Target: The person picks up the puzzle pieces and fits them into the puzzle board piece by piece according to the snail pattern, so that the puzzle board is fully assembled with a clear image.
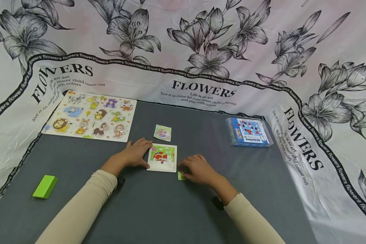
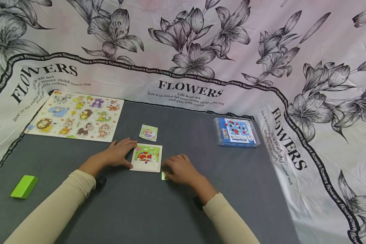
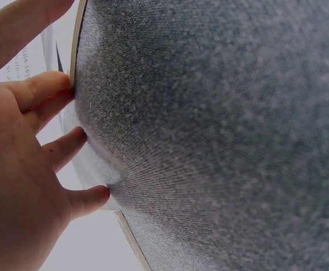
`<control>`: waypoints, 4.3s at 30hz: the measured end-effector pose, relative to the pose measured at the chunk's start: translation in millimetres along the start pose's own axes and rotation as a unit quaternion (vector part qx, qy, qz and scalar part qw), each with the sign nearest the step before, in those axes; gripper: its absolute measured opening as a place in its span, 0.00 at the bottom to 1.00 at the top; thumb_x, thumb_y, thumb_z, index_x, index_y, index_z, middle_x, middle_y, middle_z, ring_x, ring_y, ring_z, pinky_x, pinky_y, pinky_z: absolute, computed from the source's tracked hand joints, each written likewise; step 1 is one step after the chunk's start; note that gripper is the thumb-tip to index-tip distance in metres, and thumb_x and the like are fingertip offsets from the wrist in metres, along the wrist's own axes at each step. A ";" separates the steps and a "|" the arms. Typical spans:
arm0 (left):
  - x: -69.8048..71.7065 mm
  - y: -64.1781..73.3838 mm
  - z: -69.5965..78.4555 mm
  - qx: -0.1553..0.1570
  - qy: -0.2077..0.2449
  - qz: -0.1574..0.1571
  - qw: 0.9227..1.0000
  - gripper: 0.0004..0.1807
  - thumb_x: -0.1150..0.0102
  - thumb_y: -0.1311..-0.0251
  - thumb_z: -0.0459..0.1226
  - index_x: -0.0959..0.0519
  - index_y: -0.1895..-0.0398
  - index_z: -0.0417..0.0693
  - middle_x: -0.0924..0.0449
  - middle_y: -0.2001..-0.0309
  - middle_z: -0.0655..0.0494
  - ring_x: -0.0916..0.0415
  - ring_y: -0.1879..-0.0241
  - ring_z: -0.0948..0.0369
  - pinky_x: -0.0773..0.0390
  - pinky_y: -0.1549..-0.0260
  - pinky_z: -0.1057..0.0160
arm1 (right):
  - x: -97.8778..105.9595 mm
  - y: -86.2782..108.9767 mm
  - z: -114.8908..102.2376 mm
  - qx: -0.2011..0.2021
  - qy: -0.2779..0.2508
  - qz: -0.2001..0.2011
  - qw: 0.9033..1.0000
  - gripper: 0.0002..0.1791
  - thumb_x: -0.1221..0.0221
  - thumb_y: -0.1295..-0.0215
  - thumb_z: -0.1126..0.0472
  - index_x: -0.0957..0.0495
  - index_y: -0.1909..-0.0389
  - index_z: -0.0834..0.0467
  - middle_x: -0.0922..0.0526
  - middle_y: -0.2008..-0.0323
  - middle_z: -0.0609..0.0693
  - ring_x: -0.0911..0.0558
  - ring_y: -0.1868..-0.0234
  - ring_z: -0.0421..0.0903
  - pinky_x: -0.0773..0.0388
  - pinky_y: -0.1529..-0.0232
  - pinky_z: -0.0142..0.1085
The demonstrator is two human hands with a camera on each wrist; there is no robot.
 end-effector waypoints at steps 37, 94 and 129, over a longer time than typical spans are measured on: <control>-2.9 3.4 0.5 -0.001 -0.002 0.005 1.000 0.46 0.26 0.52 0.48 0.35 0.31 0.42 0.43 0.27 0.46 0.55 0.25 0.43 0.55 0.36 0.27 | -2.0 -40.3 -46.2 0.049 0.063 0.078 0.994 0.11 0.33 0.41 0.53 0.16 0.57 0.48 0.16 0.56 0.44 0.22 0.49 0.47 0.35 0.37 0.54; 7.6 4.0 -15.1 -0.006 0.004 0.031 0.999 0.49 0.26 0.52 0.49 0.37 0.29 0.42 0.44 0.26 0.45 0.56 0.25 0.42 0.57 0.36 0.26 | 2.2 31.7 21.7 0.004 0.047 0.090 0.995 0.16 0.30 0.45 0.55 0.15 0.53 0.49 0.16 0.59 0.46 0.23 0.52 0.49 0.32 0.42 0.49; -2.2 0.2 -1.0 -0.008 0.004 0.018 1.000 0.46 0.26 0.52 0.48 0.35 0.30 0.43 0.44 0.26 0.46 0.56 0.25 0.44 0.56 0.35 0.28 | -8.6 -42.2 -45.1 0.022 0.066 0.128 0.989 0.11 0.32 0.42 0.52 0.14 0.58 0.47 0.16 0.56 0.46 0.23 0.49 0.47 0.36 0.36 0.57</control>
Point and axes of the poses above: each hand's wrist, its own y-axis away from the middle knuckle, its own x-axis out of the back of the hand, z = x × y, the point moved 8 cm from there along -y, towards the middle knuckle
